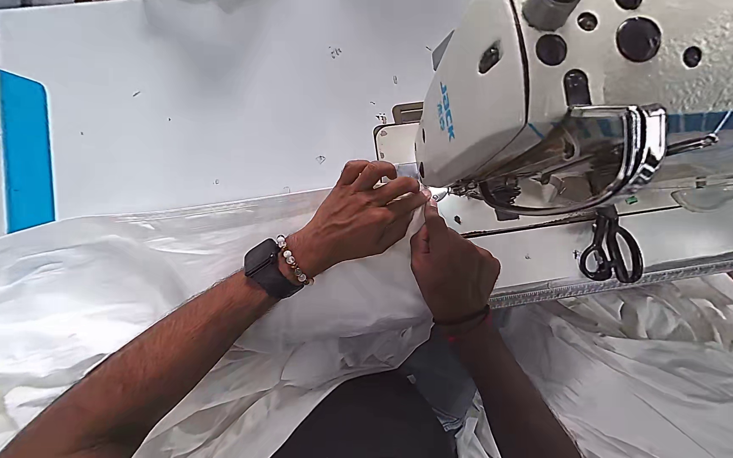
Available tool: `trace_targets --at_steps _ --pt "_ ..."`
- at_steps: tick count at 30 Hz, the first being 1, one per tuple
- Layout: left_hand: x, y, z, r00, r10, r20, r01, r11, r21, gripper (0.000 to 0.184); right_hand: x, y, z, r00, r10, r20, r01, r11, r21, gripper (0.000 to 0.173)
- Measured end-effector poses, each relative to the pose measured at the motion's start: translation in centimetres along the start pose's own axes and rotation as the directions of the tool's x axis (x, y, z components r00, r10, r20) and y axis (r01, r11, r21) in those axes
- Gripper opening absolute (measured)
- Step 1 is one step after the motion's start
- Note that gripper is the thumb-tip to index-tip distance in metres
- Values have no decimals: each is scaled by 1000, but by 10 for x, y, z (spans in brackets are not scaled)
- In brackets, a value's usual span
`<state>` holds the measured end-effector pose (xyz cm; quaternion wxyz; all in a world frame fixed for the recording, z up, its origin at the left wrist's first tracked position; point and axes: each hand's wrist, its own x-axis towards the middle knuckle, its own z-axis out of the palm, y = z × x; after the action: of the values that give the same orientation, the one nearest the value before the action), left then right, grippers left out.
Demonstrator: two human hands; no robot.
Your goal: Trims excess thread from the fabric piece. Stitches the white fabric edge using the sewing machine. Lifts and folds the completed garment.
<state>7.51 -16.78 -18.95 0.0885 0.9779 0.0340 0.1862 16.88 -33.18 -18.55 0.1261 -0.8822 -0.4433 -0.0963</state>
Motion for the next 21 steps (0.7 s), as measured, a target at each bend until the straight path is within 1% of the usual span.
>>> trace_targets --at_steps 2,4,6,7,8,9,10,11,12,14,16,18,21 --pt "1 1 -2 1000 5 -19 -5 1000 11 37 6 1 -3 999 -15 42 13 1000 27 34" --pt "-1 1 0 1000 11 -17 -11 1000 16 36 9 9 -17 984 -43 170 29 996 84 33" --pt "-1 -1 1 999 27 -17 -27 1000 -13 35 13 34 -41 949 -58 311 -10 977 213 35" --pt "0 -1 1 999 30 -22 -30 999 -23 35 18 54 -56 950 -23 312 -60 965 254 32" --pt "1 0 0 999 26 -27 -27 999 -25 35 23 77 -71 965 46 258 -112 962 248 31" --pt "1 0 0 999 18 -34 -19 1000 -24 35 30 103 -84 973 146 180 -180 966 188 33" --pt "1 0 0 999 5 -33 -6 1000 -15 35 38 129 -94 959 261 109 -273 956 106 37" --pt "1 0 0 1000 -6 -28 6 1000 -4 36 45 156 -96 930 364 51 -366 930 31 40" --pt "1 1 0 999 -15 -28 15 1000 7 36 51 180 -92 904 427 -5 -427 903 -41 41" --pt "3 1 1 999 -33 -39 34 999 34 37 55 206 -76 896 436 -82 -443 881 -168 40" --pt "4 1 2 998 -40 -43 42 998 44 36 52 212 -61 910 406 -87 -415 882 -223 39" --pt "2 2 2 999 -28 -37 29 999 31 37 45 211 -46 914 397 -82 -405 886 -223 38" --pt "-2 3 1 1000 12 -14 -12 1000 3 36 35 207 -41 922 377 -89 -387 909 -156 40"
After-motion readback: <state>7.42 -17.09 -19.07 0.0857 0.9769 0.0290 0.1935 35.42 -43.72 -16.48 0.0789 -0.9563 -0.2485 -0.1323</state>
